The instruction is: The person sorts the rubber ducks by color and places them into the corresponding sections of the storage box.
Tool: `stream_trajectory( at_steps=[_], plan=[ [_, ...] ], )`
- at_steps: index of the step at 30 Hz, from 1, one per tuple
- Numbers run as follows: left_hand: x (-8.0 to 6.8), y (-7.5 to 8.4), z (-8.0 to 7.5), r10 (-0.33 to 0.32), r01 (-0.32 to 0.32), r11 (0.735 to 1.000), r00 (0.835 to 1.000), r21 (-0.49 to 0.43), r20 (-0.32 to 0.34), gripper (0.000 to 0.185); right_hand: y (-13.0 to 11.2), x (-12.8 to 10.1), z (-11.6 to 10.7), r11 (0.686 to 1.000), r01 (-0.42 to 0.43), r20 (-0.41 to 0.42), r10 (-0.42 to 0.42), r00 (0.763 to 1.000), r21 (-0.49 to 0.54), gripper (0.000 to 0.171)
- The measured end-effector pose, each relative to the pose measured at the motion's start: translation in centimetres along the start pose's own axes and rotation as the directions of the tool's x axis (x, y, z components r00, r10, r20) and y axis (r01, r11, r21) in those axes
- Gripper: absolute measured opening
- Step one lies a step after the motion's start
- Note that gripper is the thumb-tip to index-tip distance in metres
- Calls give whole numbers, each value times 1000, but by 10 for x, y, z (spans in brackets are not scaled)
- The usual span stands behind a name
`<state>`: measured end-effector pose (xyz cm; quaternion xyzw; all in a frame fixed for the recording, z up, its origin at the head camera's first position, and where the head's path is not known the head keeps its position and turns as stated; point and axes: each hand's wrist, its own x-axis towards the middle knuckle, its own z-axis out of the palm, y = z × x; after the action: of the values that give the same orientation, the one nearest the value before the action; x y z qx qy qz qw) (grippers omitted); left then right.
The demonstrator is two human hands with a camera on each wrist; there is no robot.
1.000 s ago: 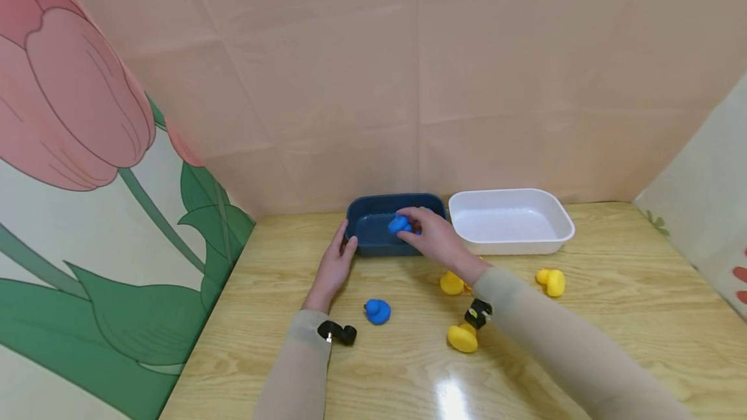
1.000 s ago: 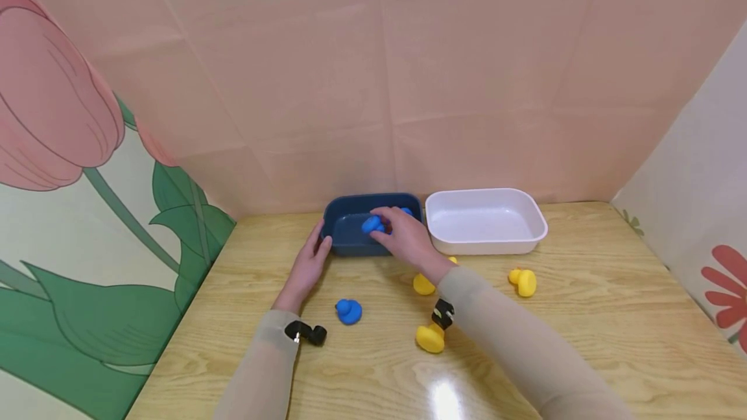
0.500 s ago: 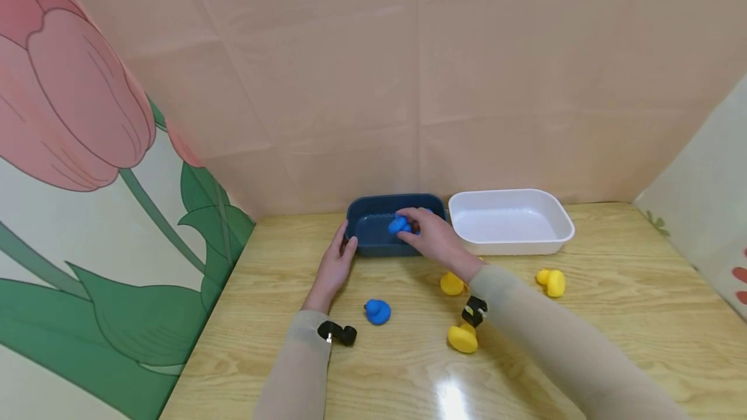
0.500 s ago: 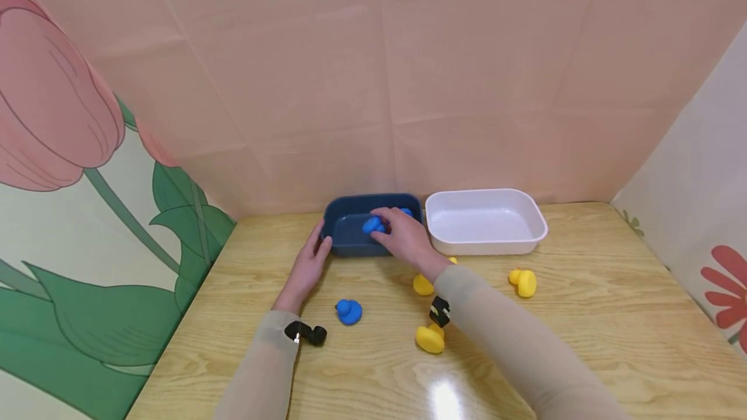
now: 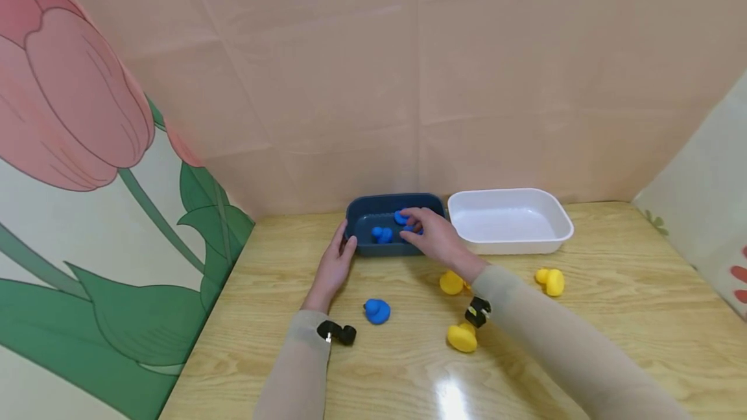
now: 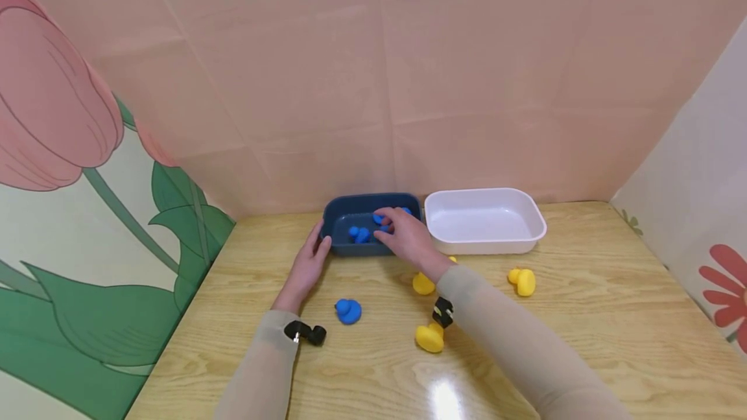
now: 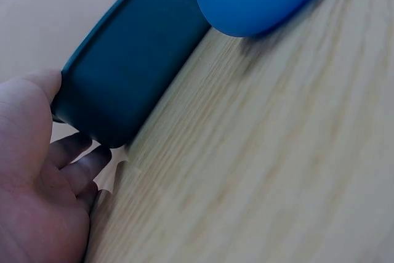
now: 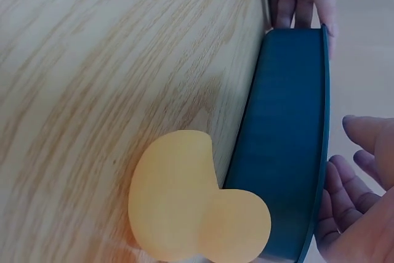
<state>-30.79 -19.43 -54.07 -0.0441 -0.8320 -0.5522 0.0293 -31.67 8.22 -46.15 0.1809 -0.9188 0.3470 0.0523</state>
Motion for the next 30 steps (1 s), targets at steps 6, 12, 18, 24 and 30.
stream_trajectory(
  at_steps=[6,12,18,24,30],
  plan=[
    [0,0,0,6,-6,1000,1000,5,6,76,-2,-6,-2,1000,13,-7,-13,1000,8,52],
    [0,-1,0,15,-15,1000,1000,8,7,74,-9,-17,-4,999,16,6,-17,1000,44,53],
    [1,0,-1,12,-12,1000,1000,19,6,69,-17,-28,-3,998,24,15,-25,1000,60,52],
    [0,0,-1,7,-7,1000,1000,19,5,67,-22,-39,1,996,49,13,-50,999,71,50],
    [0,-1,-1,13,-13,1000,1000,25,7,72,-29,-48,2,992,83,25,-86,996,99,48]
  ],
)
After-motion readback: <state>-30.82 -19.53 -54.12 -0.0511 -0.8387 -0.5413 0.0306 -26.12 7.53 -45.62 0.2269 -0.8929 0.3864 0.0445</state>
